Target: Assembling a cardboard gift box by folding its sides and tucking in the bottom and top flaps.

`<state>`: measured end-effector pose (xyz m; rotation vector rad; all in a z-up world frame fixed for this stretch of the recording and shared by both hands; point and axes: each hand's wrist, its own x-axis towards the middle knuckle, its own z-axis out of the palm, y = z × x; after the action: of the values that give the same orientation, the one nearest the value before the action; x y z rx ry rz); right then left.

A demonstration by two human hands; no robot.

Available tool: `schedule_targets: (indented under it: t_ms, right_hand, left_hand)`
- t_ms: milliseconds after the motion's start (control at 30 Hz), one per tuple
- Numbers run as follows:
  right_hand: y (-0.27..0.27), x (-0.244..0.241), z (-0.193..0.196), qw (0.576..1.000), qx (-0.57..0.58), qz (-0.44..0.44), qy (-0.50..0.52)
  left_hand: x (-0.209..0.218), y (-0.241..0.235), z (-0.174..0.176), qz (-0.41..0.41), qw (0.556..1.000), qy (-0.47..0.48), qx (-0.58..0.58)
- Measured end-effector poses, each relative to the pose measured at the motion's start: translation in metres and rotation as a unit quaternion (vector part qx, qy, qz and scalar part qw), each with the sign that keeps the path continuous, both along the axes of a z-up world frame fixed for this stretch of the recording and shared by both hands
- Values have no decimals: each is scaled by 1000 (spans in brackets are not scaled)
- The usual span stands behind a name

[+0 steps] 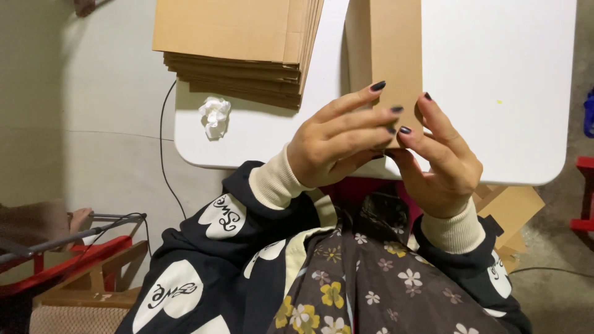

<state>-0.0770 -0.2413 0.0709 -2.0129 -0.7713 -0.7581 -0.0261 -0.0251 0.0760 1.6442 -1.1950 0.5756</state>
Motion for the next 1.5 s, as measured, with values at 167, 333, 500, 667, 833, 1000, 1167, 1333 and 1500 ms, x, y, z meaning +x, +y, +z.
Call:
schedule_targets:
  t_ms: [167, 333, 500, 667, 833, 1000, 1167, 1333, 1500]
  right_hand:
    - [-8, 0, -3, 998, 52, 38, -8]
    - [-1, -17, -25, 977, 205, -42, 37]
    - [14, -35, -40, 917, 364, -39, 157]
    - [-4, -33, -38, 961, 209, -98, 151]
    - [-19, -30, -31, 970, 129, -135, 156]
    - [3, -14, -20, 994, -42, -98, 4]
    - [-2, 0, -47, 990, -50, -124, -52]
    - [-11, 2, -50, 995, 3, -92, -39]
    - [-16, 2, -42, 997, 7, -73, -12]
  left_hand:
    - [-11, -5, -63, 141, 967, 158, 142]
    - [-20, -8, -57, 150, 934, 158, 284]
    - [-27, -1, -35, 159, 970, 62, 176]
    - [-27, -10, -53, 211, 967, 55, 128]
    - [-20, -15, -55, 208, 974, 61, 60]
    - [-13, -7, -42, 179, 982, 40, 40]
    - [-13, -9, -54, 136, 986, 94, 31]
    - [-11, -10, -62, 136, 985, 107, 25]
    - [-12, -9, -62, 139, 985, 102, 30]
